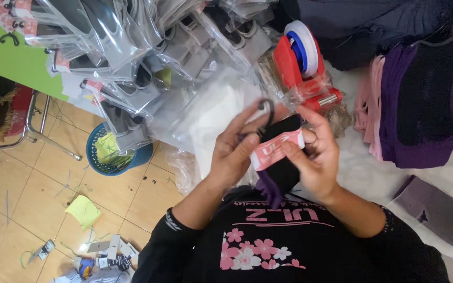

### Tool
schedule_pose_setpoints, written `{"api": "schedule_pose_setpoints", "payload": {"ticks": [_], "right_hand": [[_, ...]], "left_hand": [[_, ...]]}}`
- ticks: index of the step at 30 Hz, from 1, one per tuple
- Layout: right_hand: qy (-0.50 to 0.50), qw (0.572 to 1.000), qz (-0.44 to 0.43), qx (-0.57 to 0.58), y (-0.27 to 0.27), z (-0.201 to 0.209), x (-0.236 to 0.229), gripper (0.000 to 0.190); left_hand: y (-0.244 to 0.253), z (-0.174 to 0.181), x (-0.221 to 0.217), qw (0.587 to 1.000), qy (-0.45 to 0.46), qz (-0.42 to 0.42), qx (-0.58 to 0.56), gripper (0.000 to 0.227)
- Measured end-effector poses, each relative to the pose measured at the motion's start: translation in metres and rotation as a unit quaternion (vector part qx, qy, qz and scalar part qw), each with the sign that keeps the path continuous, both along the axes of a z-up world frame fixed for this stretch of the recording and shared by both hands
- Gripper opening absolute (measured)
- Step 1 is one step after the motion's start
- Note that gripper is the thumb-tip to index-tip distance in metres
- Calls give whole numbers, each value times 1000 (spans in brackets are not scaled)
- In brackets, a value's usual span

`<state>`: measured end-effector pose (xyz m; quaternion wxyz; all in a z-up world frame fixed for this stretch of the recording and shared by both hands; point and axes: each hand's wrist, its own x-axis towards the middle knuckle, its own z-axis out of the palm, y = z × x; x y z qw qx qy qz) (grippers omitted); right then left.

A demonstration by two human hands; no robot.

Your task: Packaging pairs of socks into individual plastic sleeves at a fast pace

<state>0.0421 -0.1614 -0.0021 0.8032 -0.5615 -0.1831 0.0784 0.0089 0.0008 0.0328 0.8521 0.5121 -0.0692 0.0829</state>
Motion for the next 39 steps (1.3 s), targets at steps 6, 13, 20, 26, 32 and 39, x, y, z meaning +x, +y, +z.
{"api": "schedule_pose_setpoints", "payload": {"ticks": [6,13,20,26,32,39], "right_hand": [[-48,997,-50,-32,-7,-52,6,40],[-83,992,-9,-90,-3,-4,12,34],[-28,996,37,-78,-3,9,17,65],[-124,987,27,-102,-5,20,24,19],[9,981,25,-190,4,-7,22,31],[539,806,231,84,-49,-20,54,40]], "left_hand": [[-7,-2,-4,999,-15,51,5,55],[18,-2,-3,990,17,-6,142,46],[26,-24,-6,981,57,-93,163,16],[43,31,-15,950,-25,-148,274,91],[41,-108,-22,660,-273,171,679,45],[70,1,-33,819,-107,115,552,76]]}}
